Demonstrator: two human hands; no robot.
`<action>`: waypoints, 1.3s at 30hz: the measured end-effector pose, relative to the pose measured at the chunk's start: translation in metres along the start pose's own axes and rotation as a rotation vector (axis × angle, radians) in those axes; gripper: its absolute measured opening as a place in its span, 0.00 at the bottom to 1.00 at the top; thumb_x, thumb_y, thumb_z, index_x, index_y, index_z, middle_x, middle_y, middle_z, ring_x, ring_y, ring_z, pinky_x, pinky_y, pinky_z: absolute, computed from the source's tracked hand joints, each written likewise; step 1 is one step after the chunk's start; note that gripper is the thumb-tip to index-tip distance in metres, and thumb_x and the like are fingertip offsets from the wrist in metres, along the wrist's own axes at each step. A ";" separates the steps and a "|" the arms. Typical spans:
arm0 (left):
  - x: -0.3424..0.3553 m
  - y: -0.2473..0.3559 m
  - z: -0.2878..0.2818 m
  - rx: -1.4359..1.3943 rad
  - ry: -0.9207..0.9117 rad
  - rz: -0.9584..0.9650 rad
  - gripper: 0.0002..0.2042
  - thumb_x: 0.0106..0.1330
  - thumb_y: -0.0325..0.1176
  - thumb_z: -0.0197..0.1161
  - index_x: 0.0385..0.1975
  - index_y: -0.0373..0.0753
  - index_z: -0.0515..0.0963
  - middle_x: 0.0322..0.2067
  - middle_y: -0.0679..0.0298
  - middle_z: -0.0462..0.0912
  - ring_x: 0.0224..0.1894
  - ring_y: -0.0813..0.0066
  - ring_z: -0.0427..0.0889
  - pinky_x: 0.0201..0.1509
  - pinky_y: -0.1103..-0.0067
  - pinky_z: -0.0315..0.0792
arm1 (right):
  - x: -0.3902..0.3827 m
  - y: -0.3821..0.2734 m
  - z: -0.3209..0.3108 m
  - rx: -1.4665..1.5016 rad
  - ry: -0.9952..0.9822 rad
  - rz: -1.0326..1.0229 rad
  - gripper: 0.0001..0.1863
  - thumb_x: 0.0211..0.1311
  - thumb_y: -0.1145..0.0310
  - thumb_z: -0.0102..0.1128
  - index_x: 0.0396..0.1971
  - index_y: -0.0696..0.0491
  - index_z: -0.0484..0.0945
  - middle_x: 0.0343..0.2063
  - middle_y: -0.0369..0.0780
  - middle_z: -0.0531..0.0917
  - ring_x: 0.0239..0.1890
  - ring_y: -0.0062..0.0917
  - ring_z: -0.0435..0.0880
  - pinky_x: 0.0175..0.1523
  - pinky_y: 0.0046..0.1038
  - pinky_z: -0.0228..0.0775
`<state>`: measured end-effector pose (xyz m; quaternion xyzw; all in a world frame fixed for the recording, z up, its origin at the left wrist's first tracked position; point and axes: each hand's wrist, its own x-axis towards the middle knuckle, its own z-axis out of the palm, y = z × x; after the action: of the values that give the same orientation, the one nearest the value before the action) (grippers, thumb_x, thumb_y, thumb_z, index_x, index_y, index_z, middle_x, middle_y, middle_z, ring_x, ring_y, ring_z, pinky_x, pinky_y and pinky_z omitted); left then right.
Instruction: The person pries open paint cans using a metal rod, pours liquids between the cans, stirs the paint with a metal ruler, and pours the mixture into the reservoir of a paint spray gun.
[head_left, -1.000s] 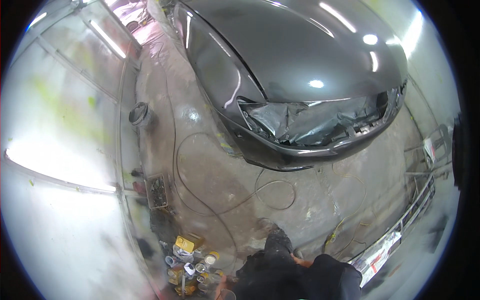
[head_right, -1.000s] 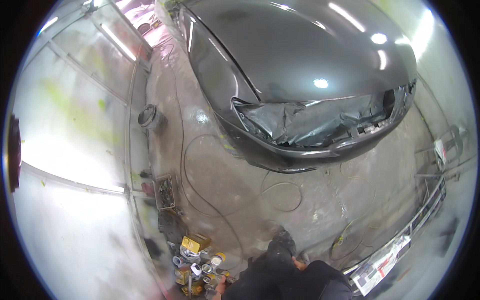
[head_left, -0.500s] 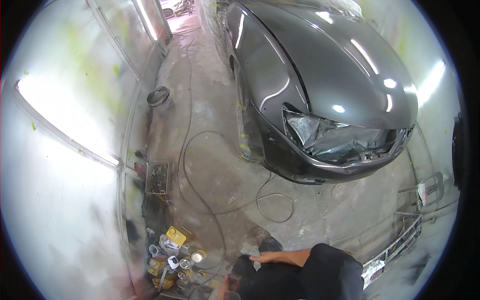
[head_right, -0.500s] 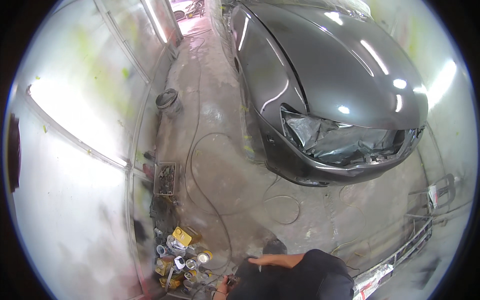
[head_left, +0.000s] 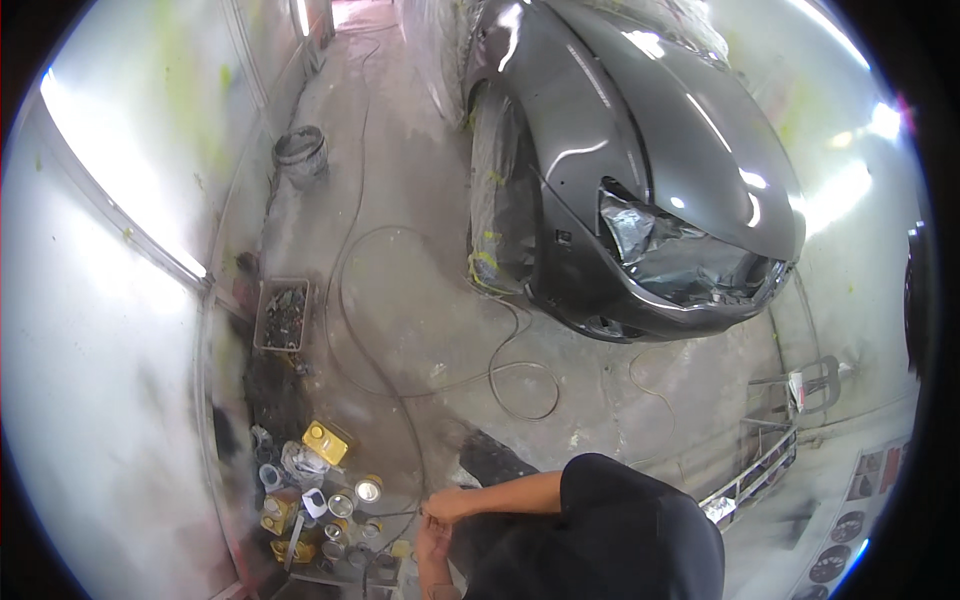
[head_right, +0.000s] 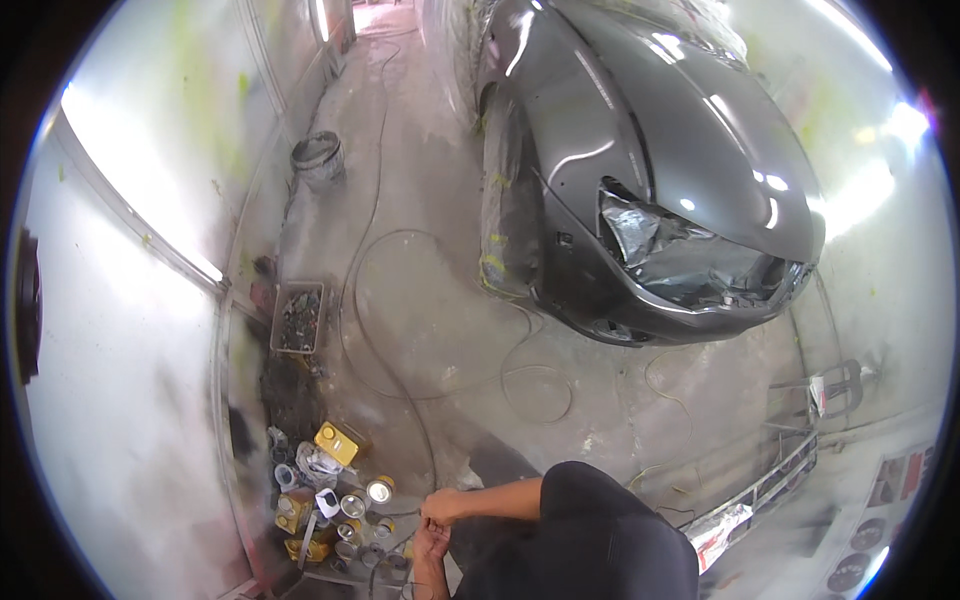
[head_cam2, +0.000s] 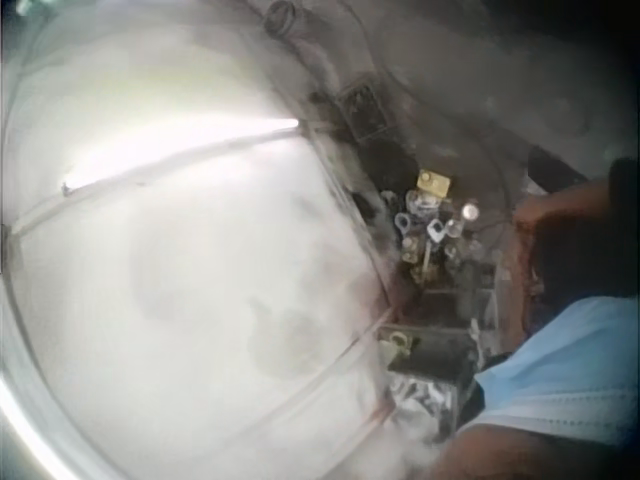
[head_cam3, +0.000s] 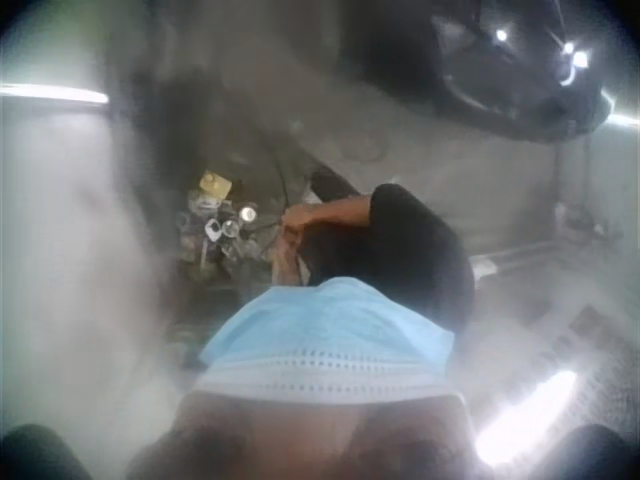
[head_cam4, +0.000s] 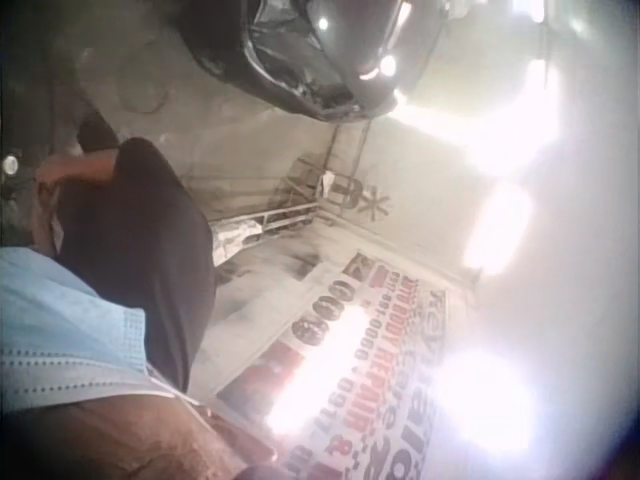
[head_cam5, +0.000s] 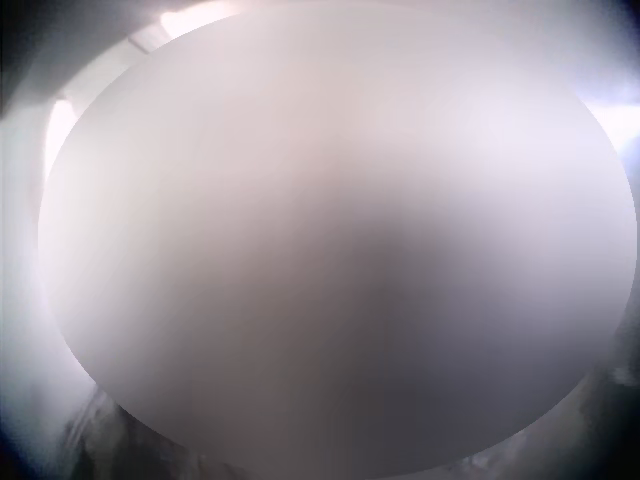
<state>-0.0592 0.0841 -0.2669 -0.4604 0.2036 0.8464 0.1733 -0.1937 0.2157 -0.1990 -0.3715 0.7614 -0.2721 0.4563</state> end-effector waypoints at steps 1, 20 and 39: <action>0.005 0.000 -0.003 0.065 0.047 0.039 0.17 0.82 0.43 0.51 0.60 0.41 0.75 0.59 0.64 0.79 0.60 0.67 0.80 0.63 0.67 0.76 | 0.005 0.003 0.005 -0.022 0.026 0.026 0.17 0.60 0.66 0.62 0.45 0.60 0.80 0.35 0.53 0.88 0.42 0.51 0.89 0.41 0.48 0.81; 0.157 -0.001 -0.113 1.629 0.566 0.212 0.31 0.68 0.59 0.66 0.60 0.40 0.80 0.45 0.54 0.89 0.44 0.66 0.88 0.44 0.71 0.79 | 0.220 0.200 -0.020 -0.331 0.188 -0.272 0.12 0.59 0.66 0.61 0.35 0.60 0.77 0.24 0.49 0.86 0.30 0.46 0.89 0.31 0.45 0.80; 0.216 0.135 -0.227 1.481 0.661 0.405 0.39 0.53 0.58 0.78 0.56 0.31 0.78 0.37 0.45 0.87 0.42 0.50 0.87 0.46 0.62 0.79 | 0.360 0.221 -0.055 -0.695 0.227 -0.709 0.15 0.61 0.60 0.72 0.41 0.52 0.81 0.33 0.44 0.84 0.34 0.44 0.86 0.37 0.41 0.77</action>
<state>-0.0748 -0.1235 -0.5368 -0.4067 0.8264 0.3298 0.2070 -0.4236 0.0541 -0.5190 -0.7050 0.6789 -0.1792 0.0998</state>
